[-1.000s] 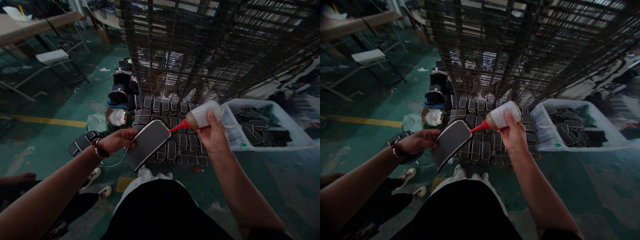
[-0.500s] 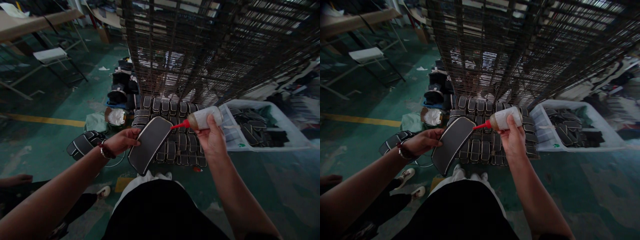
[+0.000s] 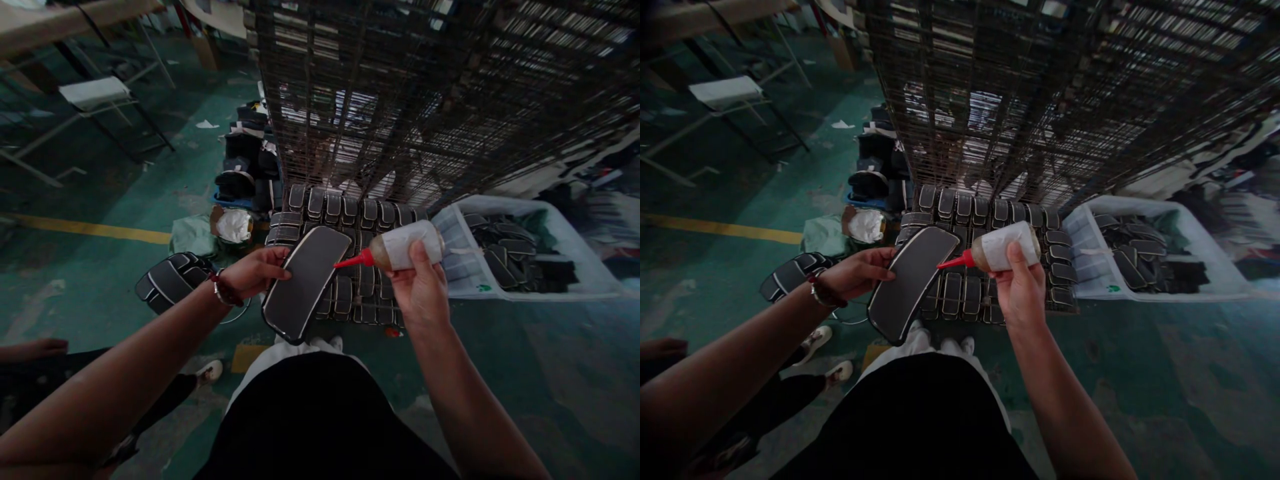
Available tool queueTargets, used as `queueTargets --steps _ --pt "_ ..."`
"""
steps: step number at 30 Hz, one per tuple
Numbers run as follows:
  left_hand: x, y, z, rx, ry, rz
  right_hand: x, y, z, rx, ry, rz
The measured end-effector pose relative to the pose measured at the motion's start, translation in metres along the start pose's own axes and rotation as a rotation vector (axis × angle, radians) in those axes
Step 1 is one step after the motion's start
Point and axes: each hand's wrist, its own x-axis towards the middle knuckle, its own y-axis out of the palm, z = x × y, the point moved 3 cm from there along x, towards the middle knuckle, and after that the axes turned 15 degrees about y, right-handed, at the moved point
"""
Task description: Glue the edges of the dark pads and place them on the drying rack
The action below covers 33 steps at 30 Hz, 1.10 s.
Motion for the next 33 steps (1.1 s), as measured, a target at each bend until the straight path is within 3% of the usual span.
queueTargets --steps 13,33 --pt "0.003 0.0 0.001 -0.033 -0.032 -0.139 -0.026 0.005 -0.013 -0.102 -0.07 0.064" --pt "0.01 -0.006 -0.004 -0.085 -0.053 -0.338 -0.063 0.003 -0.021 -0.196 -0.095 0.311"
